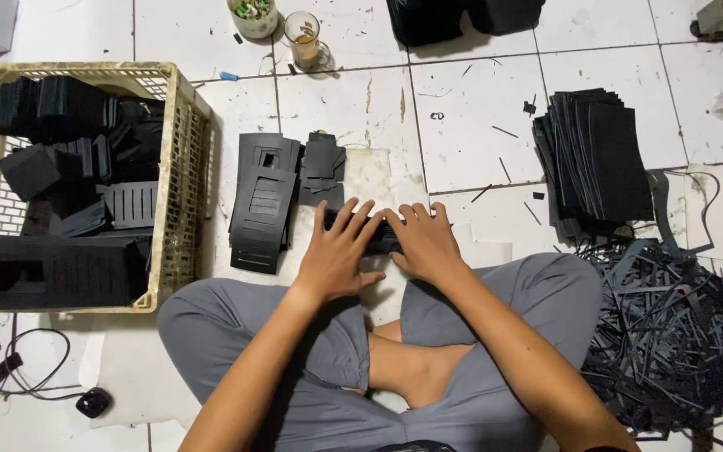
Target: Stacking and organizing flat black material pieces into neat piles on the floor.
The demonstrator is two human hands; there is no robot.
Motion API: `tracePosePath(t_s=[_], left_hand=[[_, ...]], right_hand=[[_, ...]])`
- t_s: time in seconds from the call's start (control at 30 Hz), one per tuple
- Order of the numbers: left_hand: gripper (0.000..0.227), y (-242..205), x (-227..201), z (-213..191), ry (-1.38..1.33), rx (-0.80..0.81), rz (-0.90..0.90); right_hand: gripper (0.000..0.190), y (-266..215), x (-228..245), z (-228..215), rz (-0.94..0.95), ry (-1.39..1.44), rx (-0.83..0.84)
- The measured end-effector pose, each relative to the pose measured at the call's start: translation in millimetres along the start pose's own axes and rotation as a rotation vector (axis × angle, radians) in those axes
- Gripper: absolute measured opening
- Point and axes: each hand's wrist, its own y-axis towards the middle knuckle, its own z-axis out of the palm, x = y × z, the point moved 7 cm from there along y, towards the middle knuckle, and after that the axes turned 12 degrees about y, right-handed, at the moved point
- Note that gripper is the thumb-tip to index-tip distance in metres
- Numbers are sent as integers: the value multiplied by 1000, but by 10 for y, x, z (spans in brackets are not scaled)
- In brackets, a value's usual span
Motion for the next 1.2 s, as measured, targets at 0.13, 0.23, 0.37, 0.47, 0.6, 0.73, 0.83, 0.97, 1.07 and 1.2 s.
tracePosePath(t_s=[0.13, 0.23, 0.37, 0.47, 0.6, 0.73, 0.83, 0.97, 1.07, 1.2], left_hand=[[99, 21, 32, 369, 160, -18, -8], [42, 9, 105, 541, 118, -86, -12], [27, 6, 147, 378, 107, -135, 26], [33, -3, 260, 337, 118, -121, -34], [87, -52, 307, 205, 188, -44, -130], [95, 6, 173, 83, 115, 82, -123], [112, -2, 171, 222, 171, 223, -157], [97, 13, 140, 234, 167, 30, -122], [79, -15, 181, 375, 142, -12, -114], [74, 5, 220, 346, 123, -21, -168]], right_hand=[[79, -111, 29, -1, -20, 56, -67], [65, -156, 9, 89, -66, 50, -185], [62, -233, 39, 46, -175, 16, -463], [69, -182, 35, 56, -162, 22, -494], [90, -116, 57, 48, -71, 50, -457], [99, -126, 152, -24, -11, 100, -389], [106, -99, 120, 78, 44, 80, -302], [104, -104, 47, 112, 40, -19, -503], [100, -133, 54, 118, 26, -19, -587], [97, -152, -25, 93, 136, -18, -578]])
